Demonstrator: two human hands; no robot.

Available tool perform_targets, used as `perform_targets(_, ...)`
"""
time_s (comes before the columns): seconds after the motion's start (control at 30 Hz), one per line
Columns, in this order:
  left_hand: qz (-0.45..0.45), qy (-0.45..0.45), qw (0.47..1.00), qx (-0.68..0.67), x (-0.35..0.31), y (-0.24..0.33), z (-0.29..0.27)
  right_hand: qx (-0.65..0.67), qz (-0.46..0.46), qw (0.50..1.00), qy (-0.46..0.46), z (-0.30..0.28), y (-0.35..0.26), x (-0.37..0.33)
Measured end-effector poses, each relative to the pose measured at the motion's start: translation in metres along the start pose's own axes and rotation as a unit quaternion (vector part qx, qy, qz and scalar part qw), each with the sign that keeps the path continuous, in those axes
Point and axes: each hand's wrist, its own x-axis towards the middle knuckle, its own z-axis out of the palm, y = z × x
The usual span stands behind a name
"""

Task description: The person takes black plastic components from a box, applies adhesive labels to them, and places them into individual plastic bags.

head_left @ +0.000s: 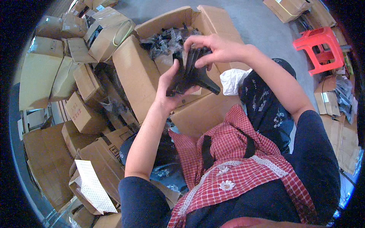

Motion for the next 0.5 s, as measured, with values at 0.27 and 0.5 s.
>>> perform_targets(0.27,0.205,-0.019,0.978,-0.044,0.002,0.021,-0.007,0.345,0.146,0.922,0.094,-0.004,-0.002,-0.002)
perform_targets(0.5,0.237,-0.018,0.971,0.027,0.01,0.018,-0.011,0.459,0.198,0.858,0.115,0.017,0.002,0.003)
